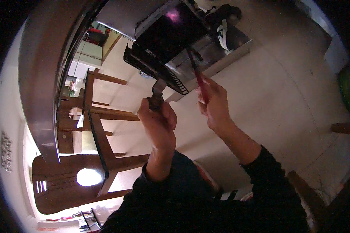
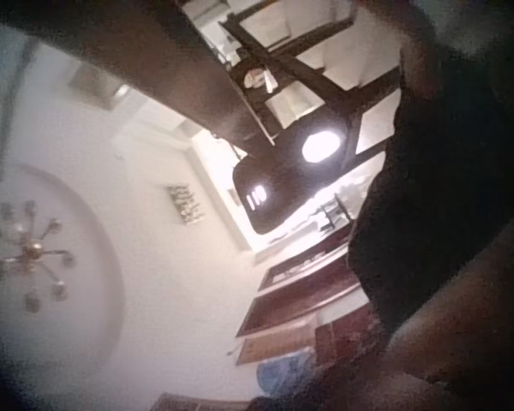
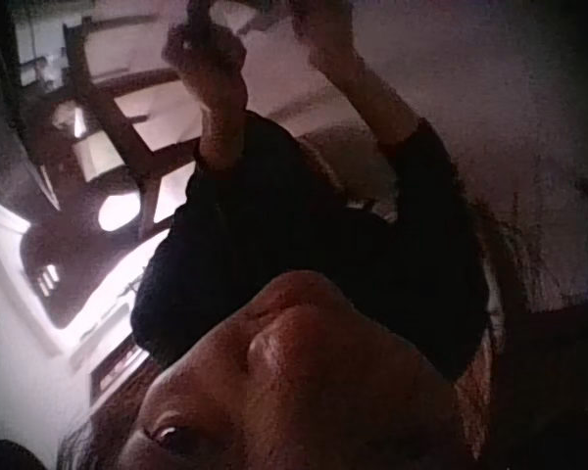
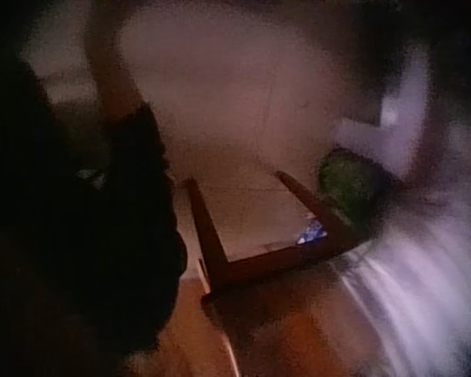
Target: The person moves a portable gas heater from the floor to a table, then uses a screwdriver to remove screws from the heater's casing. The person continues to unscrew multiple fasteners to access the internal components.
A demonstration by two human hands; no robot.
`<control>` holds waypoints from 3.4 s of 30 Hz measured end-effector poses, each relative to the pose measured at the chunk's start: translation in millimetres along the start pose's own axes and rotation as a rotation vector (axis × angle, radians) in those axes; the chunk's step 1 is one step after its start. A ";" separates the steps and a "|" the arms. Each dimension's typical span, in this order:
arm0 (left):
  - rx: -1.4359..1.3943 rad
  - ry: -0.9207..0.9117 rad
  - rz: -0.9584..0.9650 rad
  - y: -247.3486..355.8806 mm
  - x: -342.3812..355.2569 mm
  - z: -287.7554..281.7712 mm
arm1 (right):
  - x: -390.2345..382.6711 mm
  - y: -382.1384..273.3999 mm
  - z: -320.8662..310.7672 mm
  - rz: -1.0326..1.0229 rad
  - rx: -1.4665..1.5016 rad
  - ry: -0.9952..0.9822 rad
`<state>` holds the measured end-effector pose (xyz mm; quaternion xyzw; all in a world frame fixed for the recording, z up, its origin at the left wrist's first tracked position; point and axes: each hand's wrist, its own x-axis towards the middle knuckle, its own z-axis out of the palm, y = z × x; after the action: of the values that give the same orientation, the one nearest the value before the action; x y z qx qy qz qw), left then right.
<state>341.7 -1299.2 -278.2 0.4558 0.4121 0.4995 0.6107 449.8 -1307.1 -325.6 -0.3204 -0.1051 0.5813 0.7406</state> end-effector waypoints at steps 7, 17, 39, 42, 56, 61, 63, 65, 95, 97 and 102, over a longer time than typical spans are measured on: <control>0.009 0.030 0.026 -0.2 -1.5 4.0 | -49.9 -1.3 2.0 -0.085 0.016 -0.020; 0.004 0.071 -0.004 0.0 -3.5 4.6 | -39.0 -13.0 25.3 -0.023 -0.008 -0.073; -0.054 0.070 -0.006 2.4 -2.0 3.0 | -53.1 -11.4 6.7 0.010 0.021 -0.134; -0.052 0.030 -0.017 2.7 -1.9 0.8 | -50.8 -9.9 4.3 -0.075 -0.086 -0.107; -0.036 0.034 0.012 0.9 -1.3 0.1 | 13.9 -30.1 -16.3 0.056 0.071 -0.188; -0.046 -0.007 0.023 0.2 -1.3 1.3 | -36.2 -51.0 -33.7 0.052 0.078 -0.198; -0.070 -0.014 0.004 0.2 -1.6 2.3 | -60.5 -59.7 -38.4 0.073 -0.065 -0.137; -0.034 -0.006 0.046 -1.7 -1.7 4.6 | -80.8 -68.4 -39.9 0.092 -0.125 -0.145; -0.007 -0.040 0.041 0.1 0.3 0.6 | -15.0 -60.3 -39.5 0.096 -0.215 -0.086; -0.004 -0.030 0.042 1.4 0.3 0.9 | 19.1 -51.2 -32.5 -0.161 -0.445 -0.119; 0.007 -0.004 0.056 1.5 0.5 0.0 | 47.2 -54.3 -27.7 -0.271 -0.558 -0.159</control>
<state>341.4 -1298.5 -276.8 0.4702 0.3995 0.5141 0.5958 521.8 -1279.5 -324.9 -0.4479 -0.3598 0.4492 0.6843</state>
